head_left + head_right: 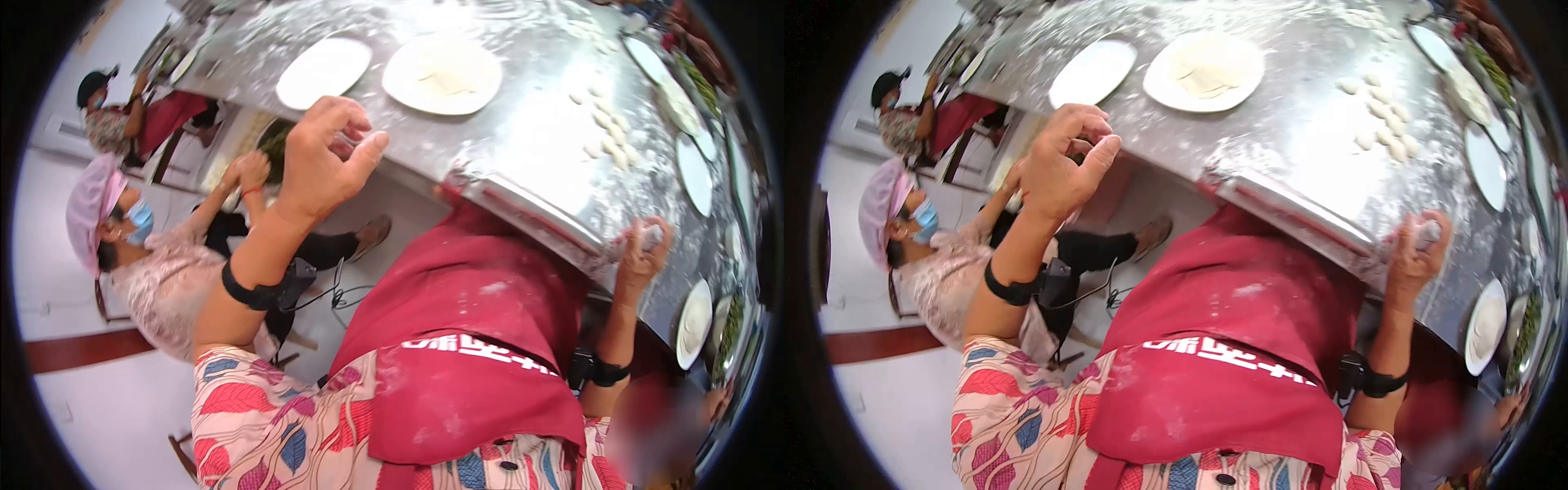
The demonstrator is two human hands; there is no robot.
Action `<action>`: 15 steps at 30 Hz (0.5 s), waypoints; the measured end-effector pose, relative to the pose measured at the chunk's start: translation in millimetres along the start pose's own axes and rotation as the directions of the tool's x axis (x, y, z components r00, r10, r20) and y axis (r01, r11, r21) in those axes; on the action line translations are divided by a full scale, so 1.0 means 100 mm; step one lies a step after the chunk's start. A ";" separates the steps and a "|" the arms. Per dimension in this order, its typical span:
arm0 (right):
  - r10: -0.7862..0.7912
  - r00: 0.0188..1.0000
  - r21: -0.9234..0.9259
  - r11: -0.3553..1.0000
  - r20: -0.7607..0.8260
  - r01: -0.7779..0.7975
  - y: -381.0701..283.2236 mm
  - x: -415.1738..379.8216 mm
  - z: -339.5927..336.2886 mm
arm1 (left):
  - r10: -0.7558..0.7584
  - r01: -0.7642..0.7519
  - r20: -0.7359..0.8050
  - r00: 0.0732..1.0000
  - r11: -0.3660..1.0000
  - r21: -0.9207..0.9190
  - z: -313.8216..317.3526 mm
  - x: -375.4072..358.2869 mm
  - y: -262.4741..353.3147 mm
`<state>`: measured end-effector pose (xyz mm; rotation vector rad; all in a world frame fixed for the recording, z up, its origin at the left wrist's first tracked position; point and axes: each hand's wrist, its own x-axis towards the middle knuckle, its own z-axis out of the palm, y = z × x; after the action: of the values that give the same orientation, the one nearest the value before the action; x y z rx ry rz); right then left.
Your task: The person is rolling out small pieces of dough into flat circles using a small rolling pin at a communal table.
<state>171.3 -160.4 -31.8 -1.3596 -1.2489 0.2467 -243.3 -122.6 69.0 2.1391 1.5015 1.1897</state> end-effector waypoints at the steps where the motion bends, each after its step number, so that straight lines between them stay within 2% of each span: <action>1: 0.041 0.999 0.007 0.999 -0.004 -0.041 -0.05 -0.01 0.01 | 0.056 -0.056 0.021 0.998 0.998 -0.024 0.11 0.16 0.13; 3: 0.009 1.000 0.002 1.000 -0.009 -0.009 -0.11 -0.03 0.02 | 0.167 -0.165 0.081 0.983 0.986 -0.027 0.37 0.43 0.32; 6: -0.004 1.000 0.027 1.000 -0.009 0.005 -0.15 -0.02 0.04 | 0.201 -0.190 0.257 0.945 0.979 -0.067 0.92 0.79 0.49; 8: -0.003 1.000 0.037 0.999 -0.007 0.004 -0.17 -0.02 0.04 | 0.174 -0.195 0.385 0.906 0.981 0.016 1.34 1.01 0.52; 10: 0.021 1.000 0.055 0.998 -0.002 -0.020 -0.17 -0.03 0.03 | 0.106 -0.177 0.530 0.841 0.981 0.084 1.77 1.29 0.48; 12: 0.017 1.000 0.057 0.998 0.003 -0.017 -0.17 -0.02 0.02 | -0.018 -0.132 0.587 0.809 0.968 0.212 2.09 1.56 0.52; 15: 0.042 0.999 0.065 0.997 0.004 -0.042 -0.19 -0.04 0.02 | -0.170 -0.067 0.563 0.808 0.924 0.376 2.54 1.91 0.53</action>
<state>159.0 -167.6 -18.6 -1.3305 -1.2053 0.3164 5.1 79.3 31.8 2.3658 1.5489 0.1472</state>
